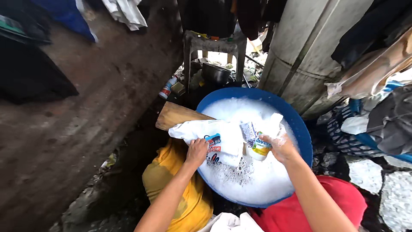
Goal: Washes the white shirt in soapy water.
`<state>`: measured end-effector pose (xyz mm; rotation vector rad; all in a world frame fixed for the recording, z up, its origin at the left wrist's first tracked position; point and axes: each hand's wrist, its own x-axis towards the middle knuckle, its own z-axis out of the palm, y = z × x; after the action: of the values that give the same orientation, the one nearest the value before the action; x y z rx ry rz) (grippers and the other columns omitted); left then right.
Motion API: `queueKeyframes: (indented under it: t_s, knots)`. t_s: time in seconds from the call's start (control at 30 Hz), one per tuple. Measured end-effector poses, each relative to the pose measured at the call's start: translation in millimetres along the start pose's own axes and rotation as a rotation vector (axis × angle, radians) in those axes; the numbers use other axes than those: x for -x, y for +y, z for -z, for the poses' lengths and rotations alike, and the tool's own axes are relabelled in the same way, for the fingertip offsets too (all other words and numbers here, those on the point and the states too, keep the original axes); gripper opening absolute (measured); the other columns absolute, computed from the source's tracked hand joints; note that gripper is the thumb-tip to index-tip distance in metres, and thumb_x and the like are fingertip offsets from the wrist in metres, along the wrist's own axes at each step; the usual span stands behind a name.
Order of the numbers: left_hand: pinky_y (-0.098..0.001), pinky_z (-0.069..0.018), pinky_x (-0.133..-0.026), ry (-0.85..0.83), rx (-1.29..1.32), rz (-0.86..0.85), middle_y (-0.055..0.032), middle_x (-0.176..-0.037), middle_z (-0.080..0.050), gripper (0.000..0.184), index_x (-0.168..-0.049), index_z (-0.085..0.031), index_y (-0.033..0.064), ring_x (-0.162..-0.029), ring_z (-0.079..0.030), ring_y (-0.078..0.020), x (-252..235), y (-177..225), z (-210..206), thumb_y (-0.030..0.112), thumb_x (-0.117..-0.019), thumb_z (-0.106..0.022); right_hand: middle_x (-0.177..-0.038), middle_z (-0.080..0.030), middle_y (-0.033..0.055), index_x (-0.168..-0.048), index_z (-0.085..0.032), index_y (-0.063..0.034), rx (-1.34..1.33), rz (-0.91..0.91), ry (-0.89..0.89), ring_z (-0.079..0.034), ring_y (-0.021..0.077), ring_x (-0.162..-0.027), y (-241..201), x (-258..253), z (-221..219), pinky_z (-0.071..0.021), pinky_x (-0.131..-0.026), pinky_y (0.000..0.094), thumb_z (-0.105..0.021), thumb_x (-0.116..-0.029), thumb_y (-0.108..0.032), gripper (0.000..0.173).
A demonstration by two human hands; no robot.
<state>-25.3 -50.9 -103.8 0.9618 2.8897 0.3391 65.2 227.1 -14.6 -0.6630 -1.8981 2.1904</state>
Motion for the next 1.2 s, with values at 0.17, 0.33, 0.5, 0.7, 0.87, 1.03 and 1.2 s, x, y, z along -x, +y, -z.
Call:
queueKeyframes:
  t_s: [0.17,0.33,0.5,0.7,0.87,1.03,1.2]
  knots:
    - [-0.0620,-0.0470,-0.097,0.073,0.052,-0.067,-0.0219,-0.112,-0.071,0.017,-0.104,-0.074,-0.0032,-0.110,-0.065,-0.0431,24,27,-19,0.000,-0.0933,-0.061,-0.112,-0.067,0.0111,-0.142,-0.041,-0.0081,-0.215,-0.031,0.029,-0.071,0.0205,-0.094,0,-7,3,-0.0612,-0.080,0.0388,-0.060,-0.0991,-0.007,0.047]
    - [-0.0734,-0.0224,-0.114,0.294,0.144,0.229,-0.0251,-0.147,-0.052,0.042,-0.132,-0.064,-0.0002,-0.142,-0.039,-0.0504,14,1,-4,0.027,-0.1000,-0.064,-0.112,-0.065,0.0121,-0.144,-0.040,-0.0133,-0.341,-0.125,0.015,-0.069,0.0247,-0.094,9,-11,8,-0.0612,-0.078,0.0433,-0.053,-0.1056,-0.034,0.045]
    - [-0.0763,-0.0030,-0.117,0.284,0.117,0.376,-0.0199,-0.154,-0.047,0.026,-0.116,-0.072,0.0004,-0.152,-0.021,-0.0467,-1,-33,7,0.019,-0.0991,-0.066,-0.113,-0.063,0.0144,-0.152,-0.031,-0.0140,-0.047,-0.195,-0.052,-0.068,0.0231,-0.092,13,-14,-7,-0.0598,-0.080,0.0438,-0.054,-0.1044,-0.008,0.053]
    - [-0.0637,-0.0249,-0.120,0.538,0.305,0.364,-0.0213,-0.155,-0.044,0.024,-0.113,-0.066,-0.0055,-0.151,-0.025,-0.0471,-7,-45,-31,0.013,-0.0995,-0.060,-0.126,-0.061,0.0270,-0.150,-0.036,-0.0013,0.659,-0.053,-0.242,-0.067,0.0365,-0.105,17,-37,-34,-0.0573,-0.090,0.0545,-0.082,-0.0802,-0.001,0.084]
    - [-0.0637,-0.0312,-0.117,0.562,0.324,0.348,-0.0201,-0.155,-0.046,0.023,-0.113,-0.067,-0.0047,-0.150,-0.028,-0.0465,-7,-47,-34,0.012,-0.0997,-0.059,-0.115,-0.069,0.0276,-0.142,-0.055,-0.0099,1.217,0.120,-0.340,-0.066,0.0486,-0.107,10,-61,-70,-0.0503,-0.089,0.0708,-0.087,-0.0777,-0.015,0.072]
    - [-0.0631,-0.0350,-0.114,0.519,0.358,0.358,-0.0204,-0.156,-0.044,0.023,-0.113,-0.067,-0.0063,-0.150,-0.028,-0.0463,-6,-45,-29,0.010,-0.0998,-0.058,-0.127,-0.064,0.0276,-0.143,-0.058,-0.0166,1.529,0.107,-0.371,-0.061,0.0491,-0.118,-13,-61,-110,-0.0457,-0.092,0.0714,-0.079,-0.0851,-0.016,0.062]
    - [-0.0630,-0.0399,-0.109,0.492,0.363,0.385,-0.0178,-0.158,-0.043,0.022,-0.114,-0.067,-0.0053,-0.150,-0.030,-0.0441,-7,-45,-27,0.010,-0.1000,-0.059,-0.129,-0.062,0.0283,-0.142,-0.059,-0.0165,1.685,0.162,-0.388,-0.059,0.0498,-0.119,-16,-59,-132,-0.0448,-0.093,0.0690,-0.076,-0.0869,-0.014,0.057]
